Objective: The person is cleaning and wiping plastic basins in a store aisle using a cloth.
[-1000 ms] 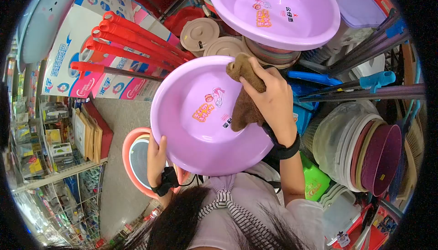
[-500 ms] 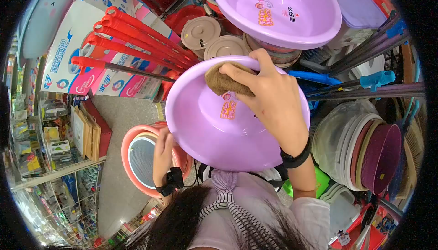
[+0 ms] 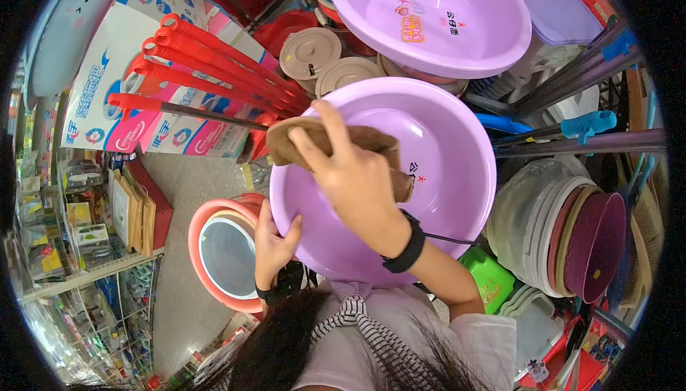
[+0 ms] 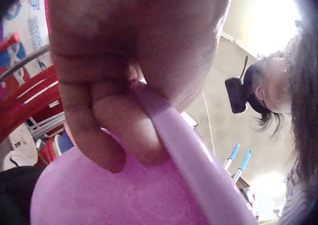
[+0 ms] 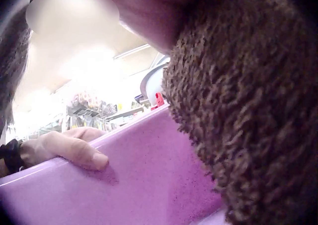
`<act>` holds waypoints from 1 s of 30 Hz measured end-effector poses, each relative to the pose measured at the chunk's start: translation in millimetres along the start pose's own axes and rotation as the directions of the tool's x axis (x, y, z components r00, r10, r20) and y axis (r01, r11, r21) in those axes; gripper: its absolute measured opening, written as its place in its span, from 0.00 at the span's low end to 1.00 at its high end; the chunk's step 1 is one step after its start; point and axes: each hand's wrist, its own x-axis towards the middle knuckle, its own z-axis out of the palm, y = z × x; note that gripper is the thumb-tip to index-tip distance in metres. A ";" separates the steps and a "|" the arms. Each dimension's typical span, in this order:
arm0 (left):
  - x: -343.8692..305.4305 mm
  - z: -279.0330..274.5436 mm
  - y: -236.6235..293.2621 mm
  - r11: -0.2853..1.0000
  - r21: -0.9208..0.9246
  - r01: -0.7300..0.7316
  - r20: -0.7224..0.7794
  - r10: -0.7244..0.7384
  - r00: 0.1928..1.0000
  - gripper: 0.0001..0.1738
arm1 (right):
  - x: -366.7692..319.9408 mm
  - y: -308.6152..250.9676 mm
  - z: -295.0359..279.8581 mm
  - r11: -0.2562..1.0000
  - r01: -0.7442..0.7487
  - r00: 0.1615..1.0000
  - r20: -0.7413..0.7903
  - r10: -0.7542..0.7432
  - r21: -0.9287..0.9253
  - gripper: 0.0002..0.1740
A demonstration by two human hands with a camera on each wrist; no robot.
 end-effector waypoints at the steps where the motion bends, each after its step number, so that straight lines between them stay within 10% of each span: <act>1: 0.9 -1.7 2.8 0.999 -0.039 0.022 0.006 -0.022 1.000 0.14 | 0.8 1.4 -0.3 1.000 -0.003 1.000 -0.002 0.003 -0.003 0.26; 12: -3.0 -8.8 -17.1 0.979 -0.178 0.100 0.047 -0.093 0.995 0.18 | 11.9 27.4 -16.3 0.915 -0.397 0.918 -0.040 0.395 -0.074 0.16; 23: 5.3 -33.7 -28.5 0.969 0.243 -0.045 0.047 0.035 0.998 0.28 | 7.3 36.5 11.3 0.964 -0.058 0.991 0.133 0.023 0.258 0.19; 30: 35.3 -34.0 -13.8 0.998 0.067 -0.018 0.010 0.017 1.000 0.15 | 14.8 22.7 -7.7 0.970 -0.201 0.967 0.187 0.173 0.140 0.20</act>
